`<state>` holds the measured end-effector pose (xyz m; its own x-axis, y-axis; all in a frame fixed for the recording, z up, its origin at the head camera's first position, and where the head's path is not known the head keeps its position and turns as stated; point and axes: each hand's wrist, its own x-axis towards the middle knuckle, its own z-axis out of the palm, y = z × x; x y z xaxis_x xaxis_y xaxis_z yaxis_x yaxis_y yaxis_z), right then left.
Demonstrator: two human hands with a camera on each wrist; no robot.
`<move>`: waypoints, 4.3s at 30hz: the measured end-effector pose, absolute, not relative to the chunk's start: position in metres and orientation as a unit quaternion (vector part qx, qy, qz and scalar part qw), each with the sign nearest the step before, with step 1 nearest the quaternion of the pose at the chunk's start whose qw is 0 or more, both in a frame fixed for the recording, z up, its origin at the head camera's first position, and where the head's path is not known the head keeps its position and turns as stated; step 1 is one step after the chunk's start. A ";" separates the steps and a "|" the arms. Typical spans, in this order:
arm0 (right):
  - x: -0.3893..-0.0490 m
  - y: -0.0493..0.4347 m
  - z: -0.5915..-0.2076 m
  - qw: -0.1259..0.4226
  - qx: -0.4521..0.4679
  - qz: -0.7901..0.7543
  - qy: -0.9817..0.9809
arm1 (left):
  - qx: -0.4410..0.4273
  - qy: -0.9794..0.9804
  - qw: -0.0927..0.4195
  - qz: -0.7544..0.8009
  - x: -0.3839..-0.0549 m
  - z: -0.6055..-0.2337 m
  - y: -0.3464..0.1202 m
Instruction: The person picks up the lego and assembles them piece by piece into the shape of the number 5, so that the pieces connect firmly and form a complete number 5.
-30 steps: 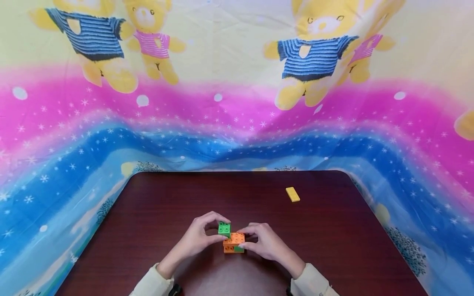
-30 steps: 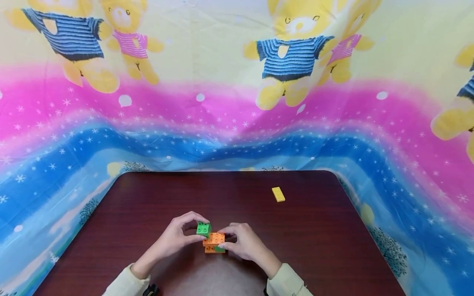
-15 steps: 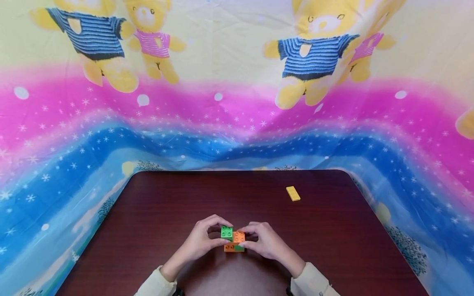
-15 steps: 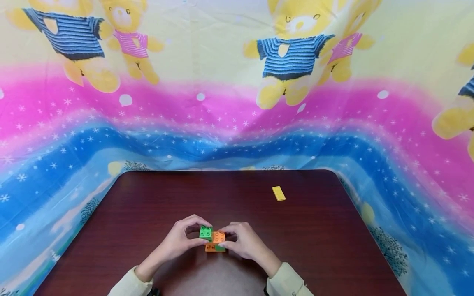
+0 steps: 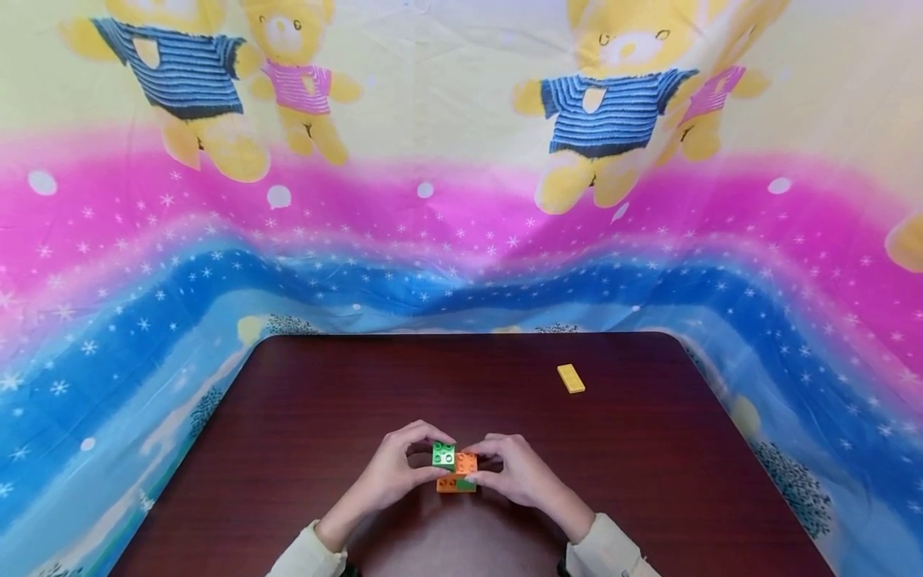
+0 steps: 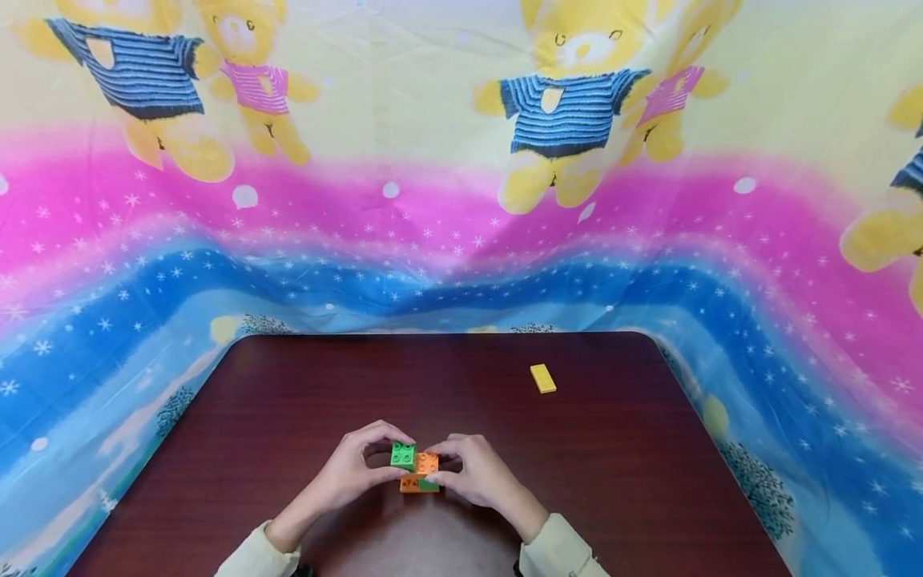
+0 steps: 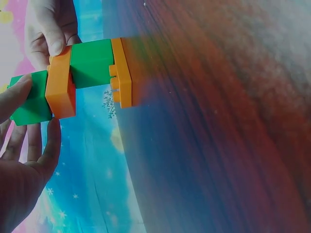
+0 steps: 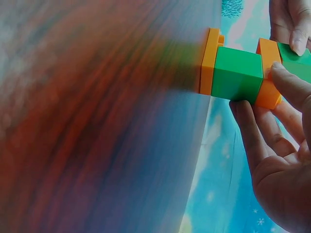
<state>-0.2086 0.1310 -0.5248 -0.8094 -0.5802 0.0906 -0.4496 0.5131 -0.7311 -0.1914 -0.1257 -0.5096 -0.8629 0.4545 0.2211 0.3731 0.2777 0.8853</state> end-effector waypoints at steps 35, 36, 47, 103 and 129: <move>-0.208 0.131 -0.528 0.083 -0.295 -0.397 0.865 | 0.200 0.801 0.063 0.561 -0.191 -0.520 -0.128; -0.208 0.131 -0.528 0.083 -0.295 -0.397 0.865 | 0.199 0.801 0.064 0.560 -0.190 -0.520 -0.128; -0.209 0.132 -0.523 0.076 -0.300 -0.395 0.865 | 0.204 0.801 0.065 0.560 -0.193 -0.522 -0.124; -0.209 0.130 -0.526 0.080 -0.297 -0.390 0.868 | 0.213 0.800 0.060 0.557 -0.189 -0.523 -0.126; -0.205 0.130 -0.523 0.084 -0.290 -0.382 0.873 | 0.201 0.800 0.074 0.561 -0.188 -0.525 -0.126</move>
